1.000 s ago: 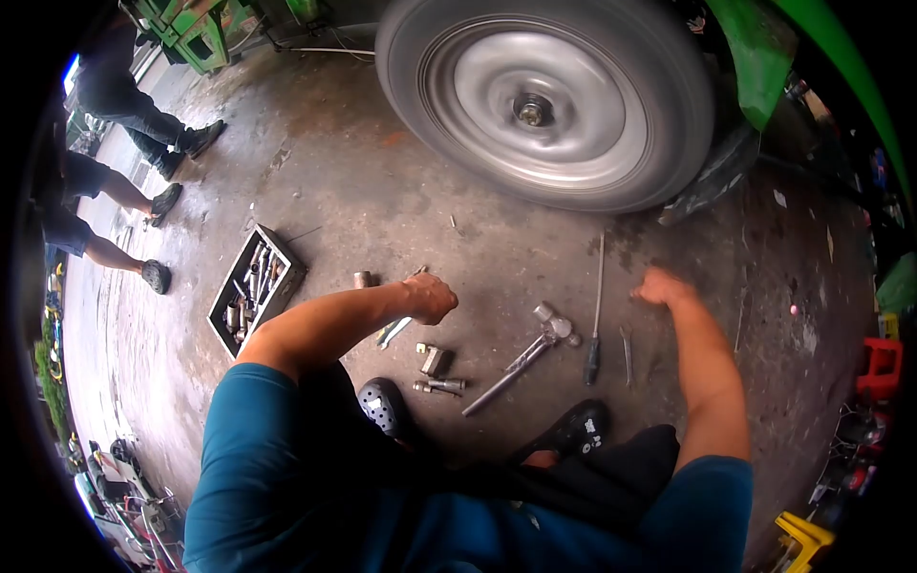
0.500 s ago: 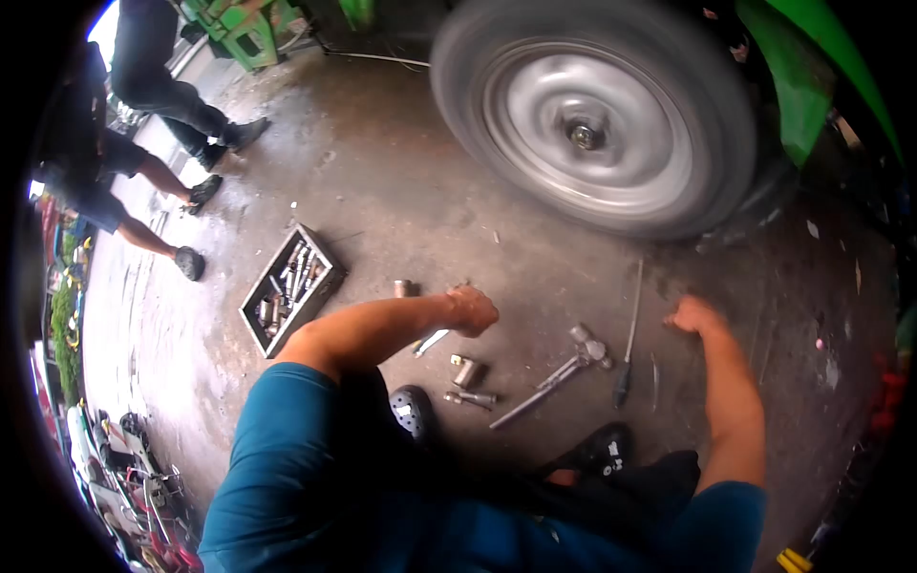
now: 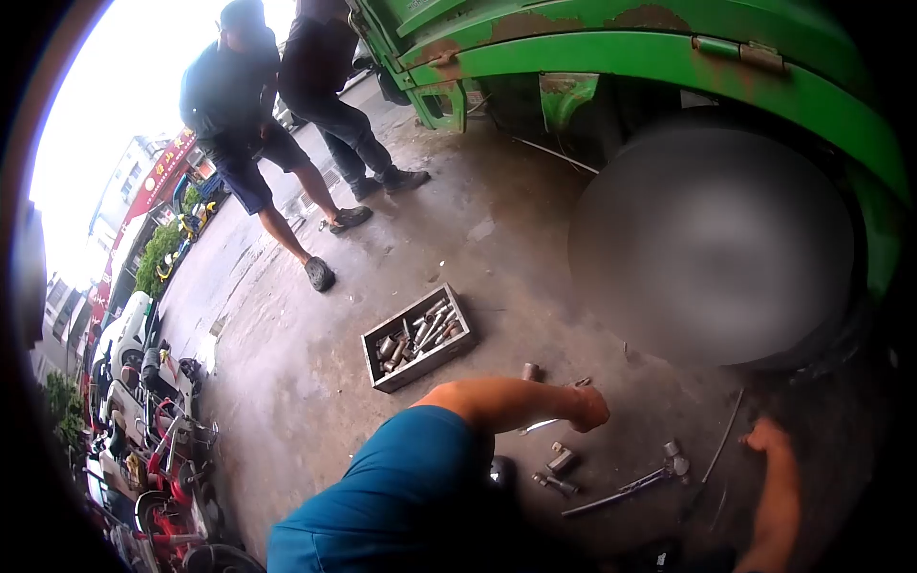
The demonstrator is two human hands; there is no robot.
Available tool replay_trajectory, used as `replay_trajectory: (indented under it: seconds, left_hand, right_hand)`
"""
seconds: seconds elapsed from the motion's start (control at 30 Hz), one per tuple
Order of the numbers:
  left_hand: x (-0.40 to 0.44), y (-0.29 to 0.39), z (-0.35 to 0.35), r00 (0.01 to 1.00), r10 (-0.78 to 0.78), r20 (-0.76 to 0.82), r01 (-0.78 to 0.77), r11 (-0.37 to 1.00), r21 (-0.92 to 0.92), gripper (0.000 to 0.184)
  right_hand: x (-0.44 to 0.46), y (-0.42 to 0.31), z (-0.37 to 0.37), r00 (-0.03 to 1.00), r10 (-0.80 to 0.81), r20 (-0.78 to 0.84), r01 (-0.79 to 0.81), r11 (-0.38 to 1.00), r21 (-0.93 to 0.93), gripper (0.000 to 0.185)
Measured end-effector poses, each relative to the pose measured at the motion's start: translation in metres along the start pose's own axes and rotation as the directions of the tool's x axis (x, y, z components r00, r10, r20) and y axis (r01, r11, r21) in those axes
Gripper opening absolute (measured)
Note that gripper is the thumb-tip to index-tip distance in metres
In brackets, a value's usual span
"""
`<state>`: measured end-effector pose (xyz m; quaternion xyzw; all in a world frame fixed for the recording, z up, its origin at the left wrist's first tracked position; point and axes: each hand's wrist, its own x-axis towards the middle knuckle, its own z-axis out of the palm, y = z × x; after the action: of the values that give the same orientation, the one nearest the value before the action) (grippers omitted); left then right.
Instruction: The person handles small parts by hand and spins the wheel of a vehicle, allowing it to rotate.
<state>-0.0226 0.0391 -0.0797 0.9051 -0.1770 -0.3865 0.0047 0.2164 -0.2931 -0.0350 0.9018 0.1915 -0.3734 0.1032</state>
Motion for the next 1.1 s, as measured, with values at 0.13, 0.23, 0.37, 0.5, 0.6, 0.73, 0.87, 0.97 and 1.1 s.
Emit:
replay_trajectory:
  seconds: [0.13,0.23,0.37,0.5,0.6,0.73,0.87,0.97,1.1]
  left_hand:
    - [-0.002,0.003,-0.003,1.0,-0.023,-0.007,0.023,1.0,0.008,0.026]
    - [0.002,0.004,0.002,1.0,-0.017,-0.021,0.017,1.0,0.001,0.025]
    - [0.005,0.004,0.003,1.0,-0.012,-0.007,0.012,1.0,-0.015,0.025]
    - [-0.005,0.003,-0.003,1.0,0.028,-0.001,-0.028,0.999,0.025,0.023]
    - [-0.004,0.003,-0.001,0.999,0.029,-0.015,-0.028,0.999,0.023,0.023]
    - [-0.005,0.004,-0.003,1.0,0.024,0.004,-0.024,0.999,0.036,0.024]
    - [-0.002,0.003,0.0,1.0,0.019,-0.01,-0.019,0.999,0.037,0.025]
    - [0.002,0.002,0.004,0.999,0.03,-0.023,-0.03,0.999,0.023,0.026]
    - [-0.002,0.002,-0.001,0.999,0.032,-0.042,-0.032,0.999,0.02,0.026]
  right_hand:
    - [0.004,0.005,0.005,1.0,0.004,0.029,-0.003,1.0,-0.027,0.068]
    - [-0.001,0.007,0.007,1.0,0.027,0.005,-0.027,0.999,-0.029,0.069]
    - [-0.009,0.007,0.003,0.998,0.041,0.047,-0.04,0.999,-0.024,0.074]
    - [0.006,0.015,0.013,0.999,0.007,0.052,-0.004,0.998,-0.069,0.073]
    - [-0.009,0.004,0.002,0.997,0.04,0.068,-0.037,0.998,-0.05,0.071]
    - [-0.021,-0.005,-0.004,0.996,0.066,0.055,-0.065,0.998,-0.018,0.068]
    - [-0.02,-0.004,-0.002,0.997,0.069,0.04,-0.067,0.997,-0.03,0.068]
    - [-0.019,-0.002,-0.001,0.997,0.069,0.036,-0.067,0.997,-0.042,0.068]
    - [-0.014,0.0,-0.001,0.996,0.073,0.046,-0.072,0.997,-0.038,0.068]
